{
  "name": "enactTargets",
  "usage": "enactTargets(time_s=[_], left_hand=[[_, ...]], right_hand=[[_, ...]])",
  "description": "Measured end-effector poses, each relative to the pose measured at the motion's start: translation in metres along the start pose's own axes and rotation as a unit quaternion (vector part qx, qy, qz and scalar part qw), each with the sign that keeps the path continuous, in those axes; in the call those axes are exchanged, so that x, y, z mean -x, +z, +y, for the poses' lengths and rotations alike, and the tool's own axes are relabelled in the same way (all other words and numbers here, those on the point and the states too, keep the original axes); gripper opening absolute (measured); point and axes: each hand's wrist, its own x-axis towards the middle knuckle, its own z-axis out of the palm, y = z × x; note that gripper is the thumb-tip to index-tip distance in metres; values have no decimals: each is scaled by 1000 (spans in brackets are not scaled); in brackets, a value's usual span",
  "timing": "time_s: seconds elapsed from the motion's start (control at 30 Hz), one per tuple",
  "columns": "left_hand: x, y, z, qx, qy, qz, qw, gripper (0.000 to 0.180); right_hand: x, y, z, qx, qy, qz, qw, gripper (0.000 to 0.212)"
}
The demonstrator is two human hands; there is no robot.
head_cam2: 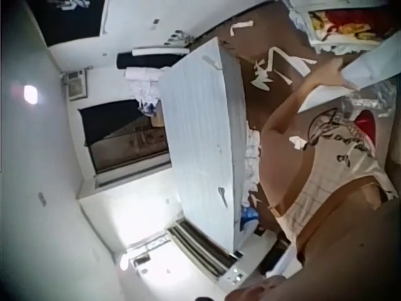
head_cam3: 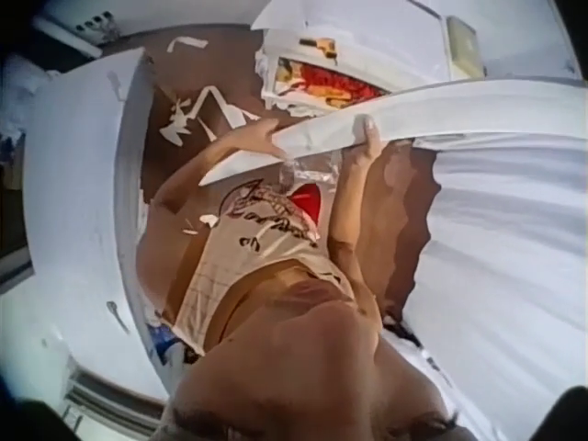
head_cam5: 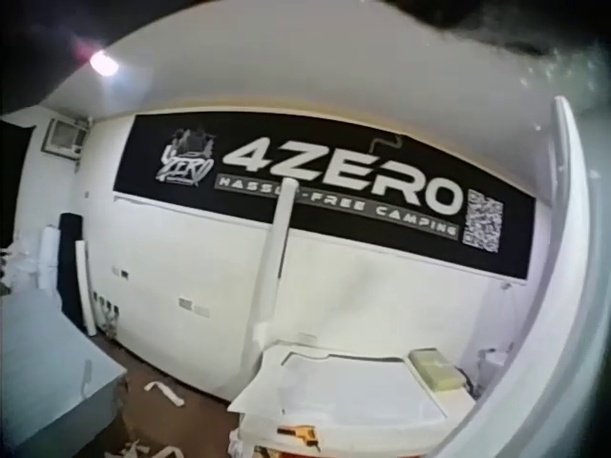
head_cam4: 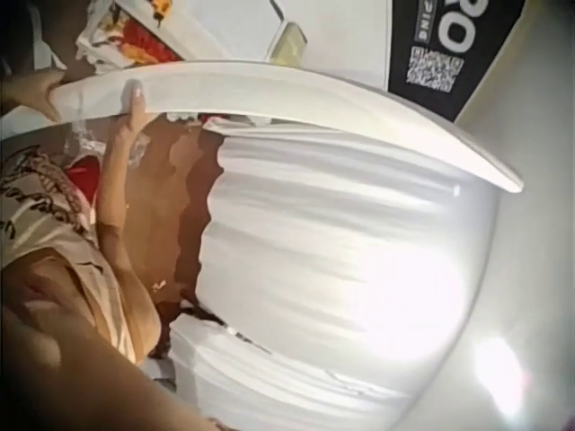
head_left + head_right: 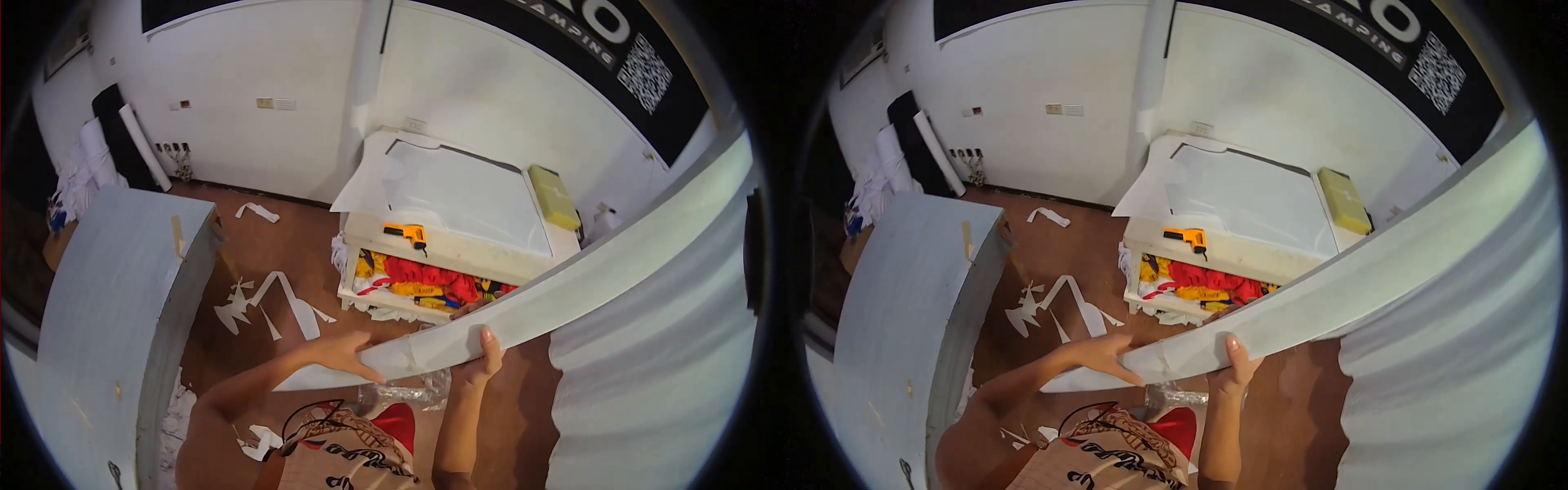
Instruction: Unrolling, inspecting, and re-rolling large printed pattern sheets on a work table.
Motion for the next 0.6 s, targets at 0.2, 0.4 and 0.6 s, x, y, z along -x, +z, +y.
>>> enactTargets(time_s=[0.2, 0.4, 0.6], left_hand=[[10, -20, -107, 250, 177, 466, 830, 40], [26, 79, -231, 562, -20, 599, 570, 29], [-48, 313, -422, 538, -244, 520, 617, 33]], right_hand=[[-117, 30, 63, -23, 4, -8, 1000, 72], [-223, 152, 135, -1, -57, -100, 993, 66], [-343, 271, 299, 49, -127, -102, 985, 70]])
